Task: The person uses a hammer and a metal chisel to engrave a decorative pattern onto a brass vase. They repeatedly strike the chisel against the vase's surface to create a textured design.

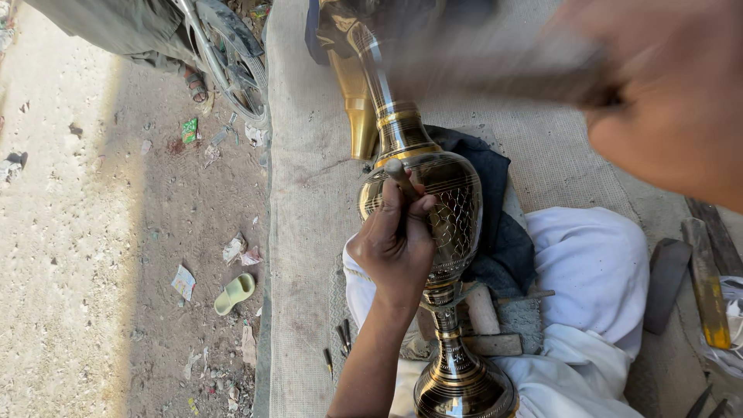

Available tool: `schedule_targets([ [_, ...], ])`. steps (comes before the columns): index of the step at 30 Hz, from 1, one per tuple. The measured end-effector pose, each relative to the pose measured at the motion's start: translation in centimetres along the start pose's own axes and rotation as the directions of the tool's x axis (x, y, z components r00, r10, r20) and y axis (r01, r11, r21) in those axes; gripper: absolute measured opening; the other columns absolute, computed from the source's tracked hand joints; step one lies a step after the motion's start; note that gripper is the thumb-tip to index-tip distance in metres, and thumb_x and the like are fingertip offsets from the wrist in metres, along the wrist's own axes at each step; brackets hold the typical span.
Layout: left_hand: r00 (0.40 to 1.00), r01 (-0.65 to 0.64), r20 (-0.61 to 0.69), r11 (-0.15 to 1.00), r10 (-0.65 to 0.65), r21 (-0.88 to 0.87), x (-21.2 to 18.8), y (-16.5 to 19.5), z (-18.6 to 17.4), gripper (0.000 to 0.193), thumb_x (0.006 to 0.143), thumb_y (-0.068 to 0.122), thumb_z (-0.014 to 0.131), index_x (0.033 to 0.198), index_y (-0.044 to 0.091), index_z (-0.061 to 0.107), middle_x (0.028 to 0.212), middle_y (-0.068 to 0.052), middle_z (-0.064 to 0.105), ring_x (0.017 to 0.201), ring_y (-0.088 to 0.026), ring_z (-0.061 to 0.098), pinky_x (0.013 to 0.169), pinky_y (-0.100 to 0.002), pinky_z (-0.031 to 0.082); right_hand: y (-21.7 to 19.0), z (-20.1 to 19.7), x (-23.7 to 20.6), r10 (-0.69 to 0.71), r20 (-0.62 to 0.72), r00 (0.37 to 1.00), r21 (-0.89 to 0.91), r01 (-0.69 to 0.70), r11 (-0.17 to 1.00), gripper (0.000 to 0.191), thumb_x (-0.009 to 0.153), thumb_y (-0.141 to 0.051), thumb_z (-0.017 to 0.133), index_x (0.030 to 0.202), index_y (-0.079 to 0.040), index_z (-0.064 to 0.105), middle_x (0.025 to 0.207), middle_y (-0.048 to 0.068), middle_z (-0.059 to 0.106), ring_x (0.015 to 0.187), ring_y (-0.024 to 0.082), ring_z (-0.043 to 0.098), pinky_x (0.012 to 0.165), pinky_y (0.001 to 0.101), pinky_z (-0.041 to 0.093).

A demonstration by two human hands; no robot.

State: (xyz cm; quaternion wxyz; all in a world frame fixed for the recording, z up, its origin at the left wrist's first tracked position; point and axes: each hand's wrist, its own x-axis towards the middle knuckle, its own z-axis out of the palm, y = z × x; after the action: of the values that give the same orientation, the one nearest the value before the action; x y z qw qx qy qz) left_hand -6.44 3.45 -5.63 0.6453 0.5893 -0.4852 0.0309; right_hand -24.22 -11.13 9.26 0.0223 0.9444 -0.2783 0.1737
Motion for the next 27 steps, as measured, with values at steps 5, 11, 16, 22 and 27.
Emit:
schedule_targets([
  [5,0.952,0.280,-0.076,0.942,-0.298,-0.186,-0.9,-2.2,-1.6,0.043,0.094,-0.003,0.073,0.136,-0.001,0.064,0.100,-0.011,0.079,0.091,-0.016,0.078,0.088,-0.029,0.066,0.4,1.2,-2.6,-0.001,-0.013,1.000,-0.036,0.000,0.999,0.046,0.073,-0.007,0.075,0.118,-0.009,0.071,0.086,0.008,0.072,0.069,0.021,0.070,0.065,0.0362,0.056],
  [11,0.717,0.360,-0.087,0.474,-0.691,-0.804,0.4,-12.0,-3.9,0.046,0.096,-0.001,0.068,0.141,-0.004,0.057,0.105,-0.016,0.073,0.091,-0.018,0.071,0.076,-0.027,0.061,-0.5,11.9,-9.0,0.562,0.516,0.646,0.411,-0.763,0.499,0.042,0.089,-0.033,0.083,0.118,-0.003,0.073,0.071,0.007,0.067,0.056,0.022,0.060,0.051,0.0414,0.054],
  [16,0.540,0.385,0.218,0.009,-0.813,-0.923,1.0,-17.2,-1.2,0.039,0.095,-0.009,0.054,0.134,-0.004,0.055,0.111,-0.017,0.068,0.096,-0.019,0.069,0.086,-0.027,0.063,-3.5,20.1,-11.7,0.475,0.529,0.703,0.762,-0.640,0.099,0.056,0.066,-0.038,0.089,0.104,-0.003,0.068,0.074,0.004,0.069,0.060,0.012,0.063,0.058,0.0286,0.056],
  [22,0.690,0.325,0.293,-0.079,-0.662,-0.942,0.9,-16.8,-0.6,0.035,0.103,-0.002,0.054,0.138,0.000,0.051,0.102,-0.011,0.063,0.088,-0.013,0.065,0.082,-0.025,0.060,-4.0,22.9,-12.2,0.413,0.581,0.702,0.797,-0.594,-0.112,0.045,0.068,-0.033,0.091,0.093,-0.002,0.069,0.077,0.002,0.068,0.062,0.012,0.060,0.056,0.0289,0.054],
  [27,0.769,0.361,0.217,0.128,-0.601,-0.924,1.2,-17.2,-1.4,0.036,0.111,-0.001,0.056,0.146,-0.005,0.050,0.108,-0.015,0.066,0.089,-0.011,0.065,0.069,-0.017,0.054,-3.5,23.7,-12.6,0.356,0.644,0.677,0.764,-0.594,-0.253,0.037,0.074,-0.026,0.088,0.096,-0.002,0.070,0.083,0.004,0.068,0.064,0.013,0.060,0.058,0.0293,0.054],
])
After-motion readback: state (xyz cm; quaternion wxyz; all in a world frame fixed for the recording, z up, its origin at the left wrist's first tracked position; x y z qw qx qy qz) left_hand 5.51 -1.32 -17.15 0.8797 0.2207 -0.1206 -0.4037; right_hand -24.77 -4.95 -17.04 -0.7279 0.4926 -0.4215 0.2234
